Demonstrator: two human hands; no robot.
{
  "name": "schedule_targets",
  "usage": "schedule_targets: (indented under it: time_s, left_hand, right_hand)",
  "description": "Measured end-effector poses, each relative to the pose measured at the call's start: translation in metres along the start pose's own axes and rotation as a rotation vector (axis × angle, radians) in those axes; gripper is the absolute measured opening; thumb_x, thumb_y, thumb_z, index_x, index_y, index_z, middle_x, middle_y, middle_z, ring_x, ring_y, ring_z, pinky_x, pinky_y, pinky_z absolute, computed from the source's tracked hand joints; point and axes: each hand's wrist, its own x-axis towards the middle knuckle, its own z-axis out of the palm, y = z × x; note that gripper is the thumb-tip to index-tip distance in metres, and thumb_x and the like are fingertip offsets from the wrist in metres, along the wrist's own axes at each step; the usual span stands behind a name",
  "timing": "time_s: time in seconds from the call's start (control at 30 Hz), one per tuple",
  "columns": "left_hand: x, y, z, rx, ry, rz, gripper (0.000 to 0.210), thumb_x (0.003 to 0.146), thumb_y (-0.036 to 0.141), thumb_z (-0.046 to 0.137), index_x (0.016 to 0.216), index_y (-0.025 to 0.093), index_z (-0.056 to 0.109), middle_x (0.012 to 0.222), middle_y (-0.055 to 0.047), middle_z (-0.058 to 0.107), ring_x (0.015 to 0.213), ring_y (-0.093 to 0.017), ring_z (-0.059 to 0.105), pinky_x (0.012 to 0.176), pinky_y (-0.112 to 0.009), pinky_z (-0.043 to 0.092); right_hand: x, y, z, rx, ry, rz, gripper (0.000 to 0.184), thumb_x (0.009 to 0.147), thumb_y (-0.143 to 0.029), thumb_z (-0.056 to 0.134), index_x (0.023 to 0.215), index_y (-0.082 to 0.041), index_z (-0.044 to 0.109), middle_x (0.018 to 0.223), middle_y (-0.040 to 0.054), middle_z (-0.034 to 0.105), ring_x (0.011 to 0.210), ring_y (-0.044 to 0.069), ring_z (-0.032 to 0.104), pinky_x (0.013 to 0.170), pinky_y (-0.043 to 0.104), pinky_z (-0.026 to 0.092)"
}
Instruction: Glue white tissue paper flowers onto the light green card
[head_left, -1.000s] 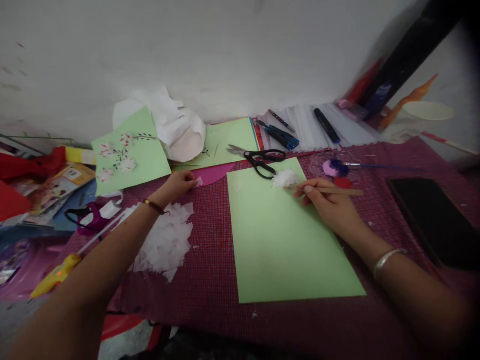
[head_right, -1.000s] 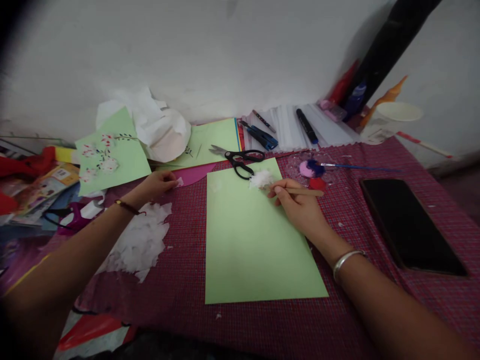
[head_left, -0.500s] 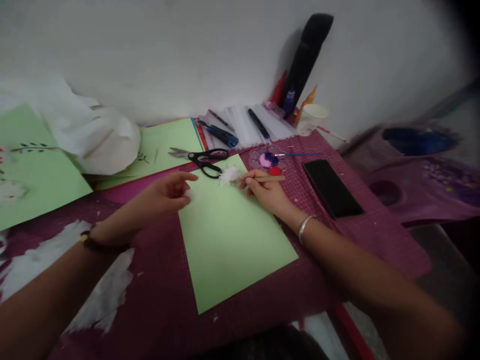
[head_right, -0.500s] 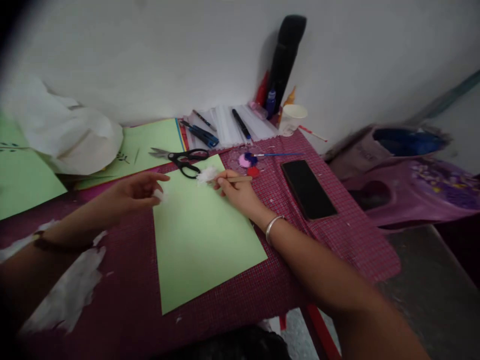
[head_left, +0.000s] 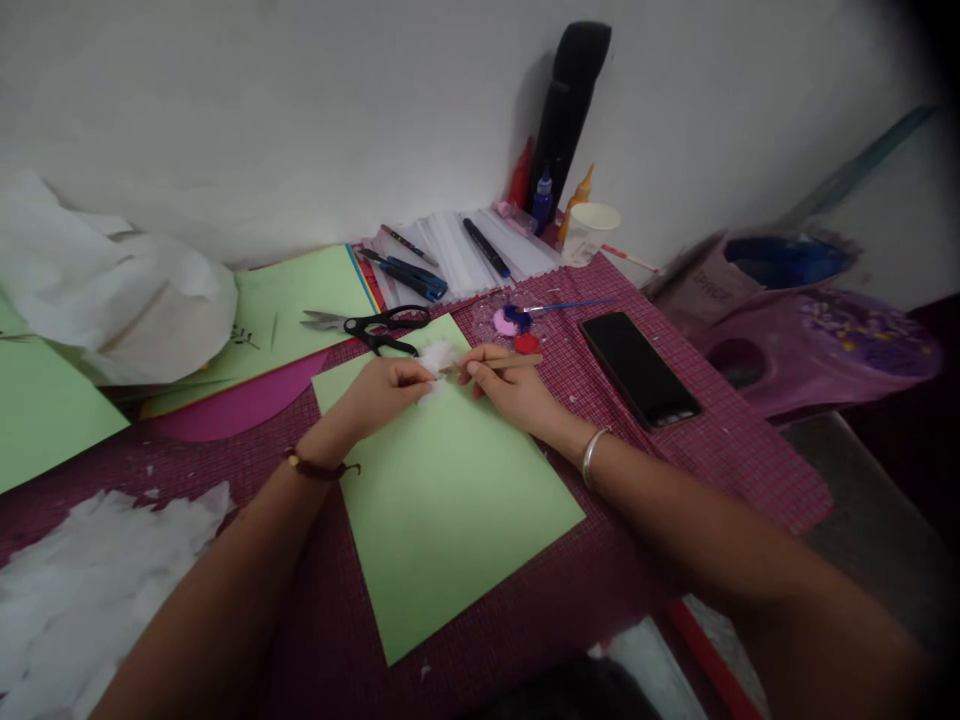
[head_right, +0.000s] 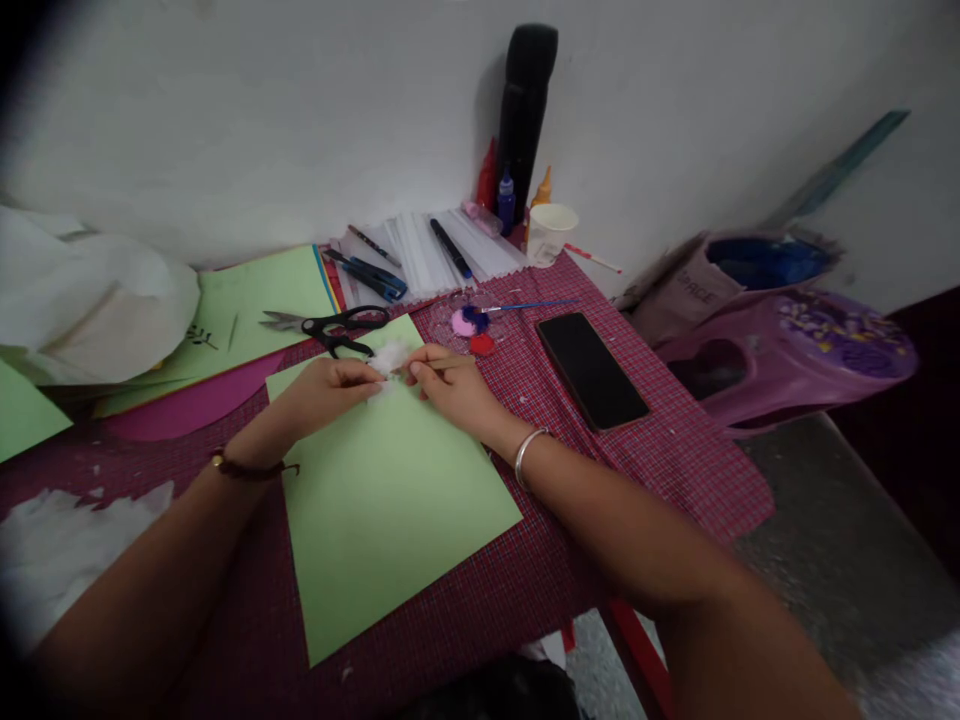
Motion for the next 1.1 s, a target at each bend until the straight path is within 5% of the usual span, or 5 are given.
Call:
schedule_targets:
  time_s: [0.17, 0.37, 0.83, 1.1]
  left_hand:
    - [0.002, -0.003, 0.013, 0.094, 0.183, -0.049, 0.022, 0.074, 0.023, 0.058, 0.094, 0.016, 0.066, 0.076, -0.003, 0.065, 0.067, -0.016, 0.058, 0.059, -0.027, 0.042]
    - [0.003, -0.007, 0.021, 0.019, 0.305, -0.036, 0.015, 0.071, 0.018, 0.061, 0.086, 0.019, 0.057, 0.070, 0.001, 0.058, 0.065, -0.014, 0.054, 0.060, -0.027, 0.040]
    - [0.008, -0.007, 0.027, -0.046, 0.377, -0.038, 0.009, 0.075, 0.018, 0.062, 0.082, 0.018, 0.057, 0.071, 0.002, 0.059, 0.064, -0.013, 0.053, 0.061, -0.026, 0.039]
    - [-0.001, -0.007, 0.025, -0.248, 0.542, -0.016, 0.017, 0.087, 0.030, 0.053, 0.077, 0.018, 0.058, 0.069, 0.001, 0.057, 0.065, -0.012, 0.052, 0.062, -0.026, 0.039]
  right_hand:
    - [-0.008, -0.007, -0.001, 0.027, 0.072, 0.016, 0.016, 0.091, -0.034, 0.050, 0.085, -0.021, 0.057, 0.078, 0.0003, 0.062, 0.063, 0.011, 0.054, 0.057, 0.025, 0.046]
    - [-0.017, -0.013, -0.002, -0.038, 0.037, 0.004, 0.018, 0.091, -0.034, 0.049, 0.082, -0.022, 0.057, 0.079, 0.0014, 0.063, 0.069, 0.013, 0.056, 0.063, 0.028, 0.047]
    - [-0.018, -0.009, 0.001, -0.266, -0.022, -0.046, 0.017, 0.094, -0.028, 0.046, 0.087, -0.022, 0.060, 0.082, 0.0008, 0.064, 0.075, 0.015, 0.059, 0.069, 0.029, 0.046]
    - [-0.022, -0.005, 0.003, -0.399, -0.051, -0.204, 0.020, 0.092, -0.020, 0.045, 0.096, -0.025, 0.063, 0.098, 0.0036, 0.069, 0.090, 0.017, 0.064, 0.083, 0.035, 0.050]
